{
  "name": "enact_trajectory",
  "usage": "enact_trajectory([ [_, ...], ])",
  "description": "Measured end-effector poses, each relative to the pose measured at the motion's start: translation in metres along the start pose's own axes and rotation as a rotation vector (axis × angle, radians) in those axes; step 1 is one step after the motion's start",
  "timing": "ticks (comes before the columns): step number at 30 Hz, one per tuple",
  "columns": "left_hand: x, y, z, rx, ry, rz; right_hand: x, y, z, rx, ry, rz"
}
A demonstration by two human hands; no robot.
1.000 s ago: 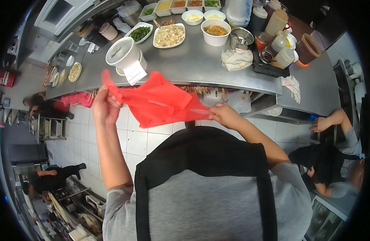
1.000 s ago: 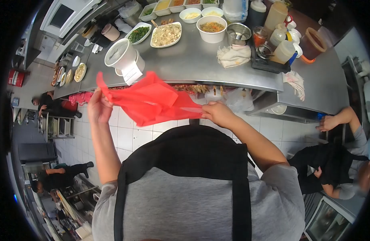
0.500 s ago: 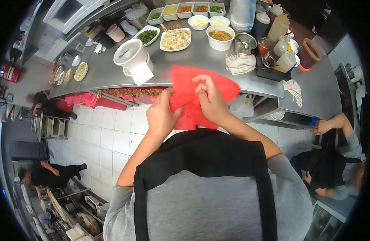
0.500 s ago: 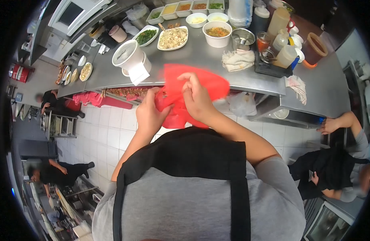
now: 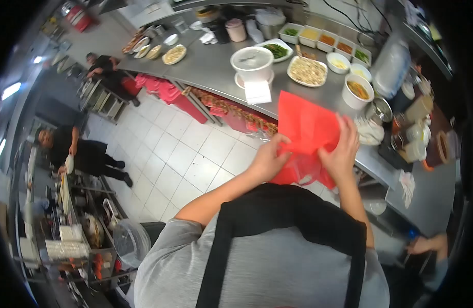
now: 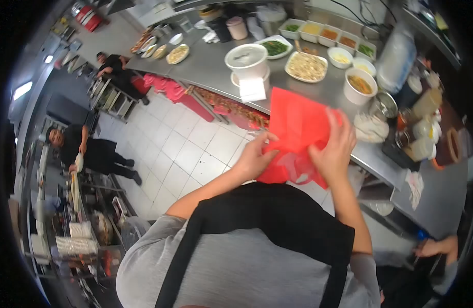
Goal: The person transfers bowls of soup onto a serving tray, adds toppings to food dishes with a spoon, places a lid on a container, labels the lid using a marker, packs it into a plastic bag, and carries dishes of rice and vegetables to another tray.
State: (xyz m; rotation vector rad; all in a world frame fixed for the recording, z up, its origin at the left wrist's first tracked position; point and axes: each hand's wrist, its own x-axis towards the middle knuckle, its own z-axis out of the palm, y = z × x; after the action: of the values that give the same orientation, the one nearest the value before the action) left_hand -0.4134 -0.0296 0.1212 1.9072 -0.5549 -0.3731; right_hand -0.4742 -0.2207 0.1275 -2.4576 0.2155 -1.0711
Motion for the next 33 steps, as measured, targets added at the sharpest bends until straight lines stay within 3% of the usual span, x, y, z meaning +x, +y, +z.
enact_trajectory([
  [3,-0.007,0.001,0.017,0.055,0.056,0.399,-0.004,-0.033,0.004,0.137,-0.053,-0.133],
  [6,-0.028,0.052,-0.001,-0.074,-0.455,-0.024,-0.004,0.051,0.048,0.456,-0.08,0.167],
  [7,-0.029,0.046,-0.006,0.005,-0.495,0.102,-0.004,0.07,0.042,0.424,-0.08,0.208],
  [9,-0.023,0.017,-0.014,-0.068,-0.35,0.124,0.004,0.093,0.031,0.359,-0.072,0.282],
  [10,-0.021,0.015,-0.019,-0.104,-0.278,0.134,0.008,0.08,0.021,0.377,-0.06,0.201],
  [11,-0.017,0.015,-0.023,-0.132,-0.164,-0.19,0.007,0.064,0.008,0.393,-0.049,0.12],
  [14,-0.005,-0.014,-0.007,-0.327,0.083,-0.006,0.0,-0.015,-0.019,0.399,-0.105,-0.146],
  [15,-0.005,-0.003,0.001,-0.167,0.15,0.082,-0.001,-0.031,-0.014,0.337,-0.089,-0.155],
  [17,-0.017,0.022,0.01,-0.071,0.031,0.09,-0.007,-0.047,0.002,0.216,-0.058,-0.168],
  [20,-0.027,0.037,0.009,0.032,-0.116,0.079,0.016,0.007,0.041,0.248,0.045,-0.253],
  [22,-0.029,0.031,0.0,0.146,-0.084,0.135,0.018,0.033,0.049,0.372,-0.062,-0.028],
  [23,-0.023,0.033,-0.015,0.215,-0.14,-0.084,0.018,0.041,0.053,0.433,-0.114,0.084],
  [26,-0.001,0.001,-0.037,0.621,0.301,0.069,0.004,0.02,0.052,0.354,-0.243,0.141],
  [28,-0.004,0.019,-0.027,0.66,0.388,0.373,-0.001,-0.002,0.045,0.432,-0.361,0.182],
  [30,-0.003,0.017,-0.019,0.679,0.427,0.527,-0.006,-0.022,0.041,0.562,-0.484,0.206],
  [32,0.013,-0.02,-0.02,0.689,0.415,0.548,-0.01,-0.044,0.036,0.809,-0.584,0.076],
  [33,0.025,-0.049,-0.032,0.745,0.427,0.585,-0.012,-0.049,0.027,0.739,-0.639,0.027],
])
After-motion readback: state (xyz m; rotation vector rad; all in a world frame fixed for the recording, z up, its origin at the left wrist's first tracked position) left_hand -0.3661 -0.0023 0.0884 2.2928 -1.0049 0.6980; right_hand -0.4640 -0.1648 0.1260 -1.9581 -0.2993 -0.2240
